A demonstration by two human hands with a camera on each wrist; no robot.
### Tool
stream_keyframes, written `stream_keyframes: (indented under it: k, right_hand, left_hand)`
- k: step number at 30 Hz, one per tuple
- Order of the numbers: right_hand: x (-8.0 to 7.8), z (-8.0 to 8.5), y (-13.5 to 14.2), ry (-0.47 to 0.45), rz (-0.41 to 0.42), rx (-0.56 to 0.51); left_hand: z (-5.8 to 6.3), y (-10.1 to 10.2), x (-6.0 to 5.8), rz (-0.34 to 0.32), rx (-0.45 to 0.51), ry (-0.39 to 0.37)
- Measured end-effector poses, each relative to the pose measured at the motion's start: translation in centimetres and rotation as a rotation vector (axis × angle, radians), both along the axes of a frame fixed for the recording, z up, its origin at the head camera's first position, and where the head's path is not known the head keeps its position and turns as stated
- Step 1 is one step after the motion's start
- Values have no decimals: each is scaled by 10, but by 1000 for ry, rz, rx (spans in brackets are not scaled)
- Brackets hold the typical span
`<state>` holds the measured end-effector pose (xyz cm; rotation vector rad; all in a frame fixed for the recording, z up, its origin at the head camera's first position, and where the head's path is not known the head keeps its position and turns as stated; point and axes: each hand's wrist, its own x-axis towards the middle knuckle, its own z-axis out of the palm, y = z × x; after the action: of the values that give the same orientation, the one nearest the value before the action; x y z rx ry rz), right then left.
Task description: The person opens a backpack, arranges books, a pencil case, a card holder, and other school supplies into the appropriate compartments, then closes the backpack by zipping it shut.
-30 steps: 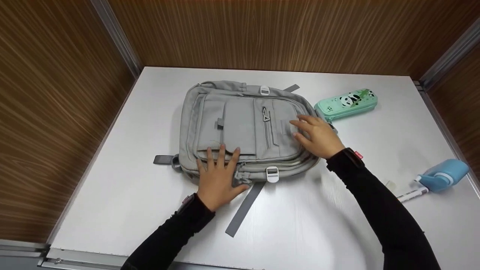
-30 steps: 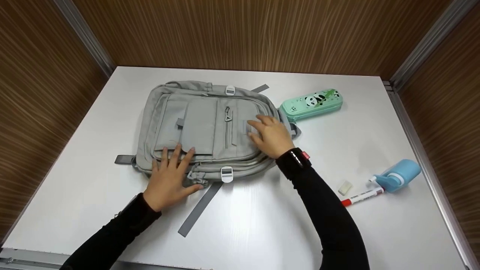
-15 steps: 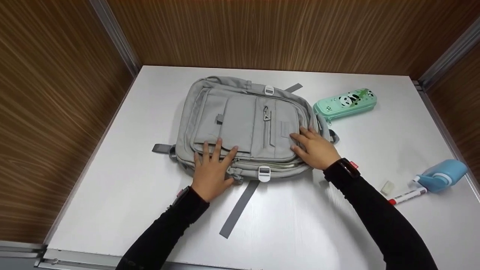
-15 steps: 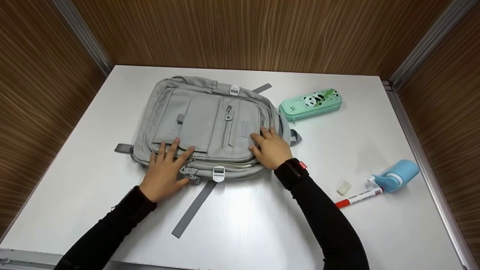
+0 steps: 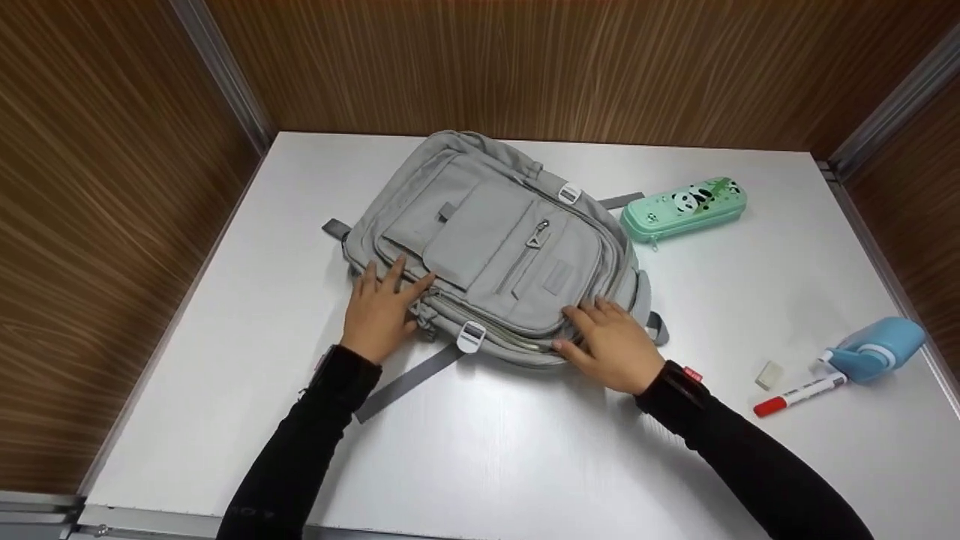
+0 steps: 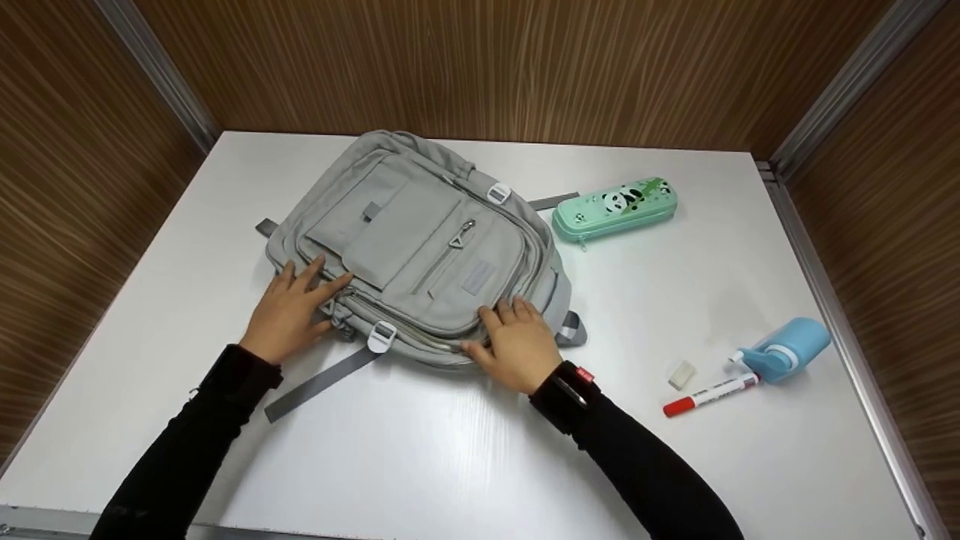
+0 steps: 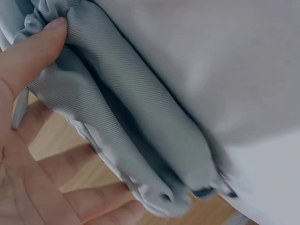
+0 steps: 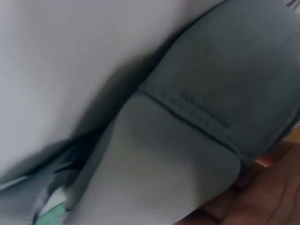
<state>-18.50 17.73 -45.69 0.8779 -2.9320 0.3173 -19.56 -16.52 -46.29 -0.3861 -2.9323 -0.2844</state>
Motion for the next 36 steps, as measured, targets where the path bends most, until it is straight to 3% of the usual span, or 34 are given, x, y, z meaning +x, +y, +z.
stream_keyframes:
  k: [3,6,9,12,17,24,31,36]
  right_hand:
    - [9,4,-4,14,27,15]
    - [3,11,-1,46,49,-34]
    - [-18,19,11,72,56,-121]
    - [-45,22,25,80,48,-167]
    - [-80,14,47,48,57,-145]
    - [-83,2,57,30,98,-101]
    - [-73,4,57,-36,65,-109]
    - [-63,1,55,15,58,-100]
  left_hand:
    - [2,-3,2,26,-14,31]
    - [8,9,16,37,-56,85]
    - [15,36,38,-6,-86,109]
    - [17,68,59,-98,-74,102]
    - [3,106,77,-218,-59,59]
    - [-13,110,73,-227,-119,35]
    - [-9,98,64,-211,-111,8]
    - [-8,92,58,-154,-123,2]
